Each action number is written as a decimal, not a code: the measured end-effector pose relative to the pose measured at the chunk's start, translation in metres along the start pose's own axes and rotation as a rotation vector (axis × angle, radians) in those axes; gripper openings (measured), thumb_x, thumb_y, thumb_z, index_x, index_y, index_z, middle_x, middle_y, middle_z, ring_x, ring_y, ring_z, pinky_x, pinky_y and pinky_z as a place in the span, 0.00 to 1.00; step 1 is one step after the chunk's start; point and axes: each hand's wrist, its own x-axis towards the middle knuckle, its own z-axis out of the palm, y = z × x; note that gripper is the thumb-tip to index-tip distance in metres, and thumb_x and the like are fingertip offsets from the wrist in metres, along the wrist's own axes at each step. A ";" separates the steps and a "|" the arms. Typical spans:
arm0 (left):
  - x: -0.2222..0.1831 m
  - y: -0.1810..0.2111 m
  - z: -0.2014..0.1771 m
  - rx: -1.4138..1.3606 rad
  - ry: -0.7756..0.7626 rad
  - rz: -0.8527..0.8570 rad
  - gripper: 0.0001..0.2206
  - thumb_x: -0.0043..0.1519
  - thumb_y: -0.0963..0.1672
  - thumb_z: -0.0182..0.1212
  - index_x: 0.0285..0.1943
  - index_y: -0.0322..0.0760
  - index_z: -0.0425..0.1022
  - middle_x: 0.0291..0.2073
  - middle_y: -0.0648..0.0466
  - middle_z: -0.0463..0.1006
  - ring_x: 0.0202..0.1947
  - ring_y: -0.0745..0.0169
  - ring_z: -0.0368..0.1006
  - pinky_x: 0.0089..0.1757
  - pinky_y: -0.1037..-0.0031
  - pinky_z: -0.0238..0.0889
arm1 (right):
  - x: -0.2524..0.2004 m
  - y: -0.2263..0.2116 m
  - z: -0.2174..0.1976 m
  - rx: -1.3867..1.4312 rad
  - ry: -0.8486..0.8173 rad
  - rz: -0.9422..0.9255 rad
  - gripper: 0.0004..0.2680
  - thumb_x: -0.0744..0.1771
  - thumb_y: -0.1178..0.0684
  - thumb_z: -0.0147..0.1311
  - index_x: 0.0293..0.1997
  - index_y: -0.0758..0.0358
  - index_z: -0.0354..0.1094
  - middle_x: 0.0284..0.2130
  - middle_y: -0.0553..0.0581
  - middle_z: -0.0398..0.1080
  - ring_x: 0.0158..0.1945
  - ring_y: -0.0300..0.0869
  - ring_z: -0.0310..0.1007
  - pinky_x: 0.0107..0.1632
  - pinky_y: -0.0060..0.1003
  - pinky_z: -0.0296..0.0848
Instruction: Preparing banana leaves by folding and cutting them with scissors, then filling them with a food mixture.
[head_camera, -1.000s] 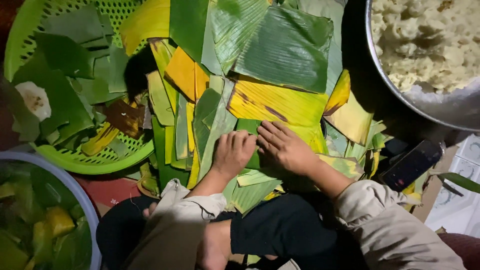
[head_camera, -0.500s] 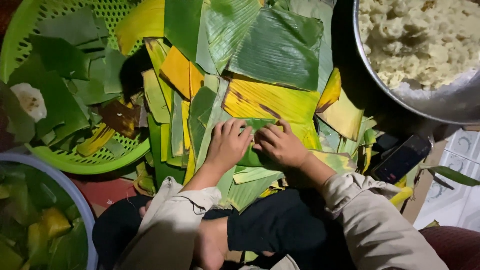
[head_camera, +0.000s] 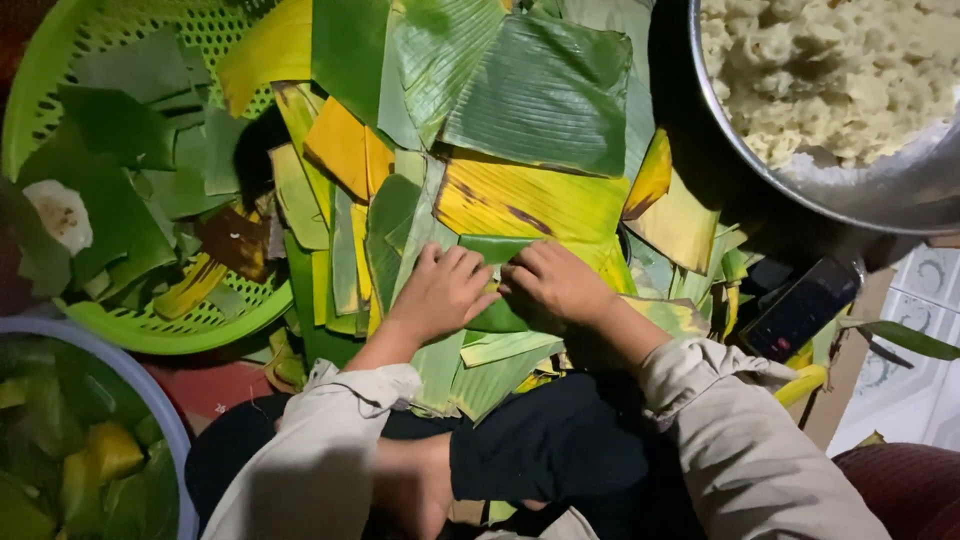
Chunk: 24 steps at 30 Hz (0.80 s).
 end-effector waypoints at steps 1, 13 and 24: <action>-0.001 -0.001 0.002 -0.001 -0.002 0.002 0.14 0.68 0.53 0.54 0.43 0.41 0.74 0.37 0.52 0.70 0.40 0.53 0.68 0.40 0.60 0.58 | -0.002 0.002 0.001 0.000 0.001 0.003 0.08 0.72 0.54 0.36 0.42 0.63 0.64 0.32 0.59 0.58 0.35 0.53 0.63 0.39 0.47 0.63; 0.004 -0.003 0.000 0.140 -0.175 -0.157 0.37 0.62 0.63 0.54 0.70 0.38 0.68 0.57 0.45 0.70 0.56 0.49 0.67 0.51 0.58 0.59 | -0.003 0.004 0.004 0.015 -0.107 0.385 0.24 0.70 0.39 0.44 0.73 0.62 0.53 0.52 0.67 0.62 0.54 0.59 0.65 0.51 0.49 0.67; 0.000 -0.002 -0.002 0.187 0.033 -0.011 0.21 0.67 0.56 0.57 0.61 0.44 0.72 0.51 0.48 0.71 0.53 0.51 0.69 0.48 0.59 0.61 | -0.014 0.012 0.002 0.382 0.055 0.269 0.08 0.68 0.47 0.56 0.40 0.57 0.77 0.41 0.54 0.69 0.48 0.53 0.69 0.46 0.46 0.66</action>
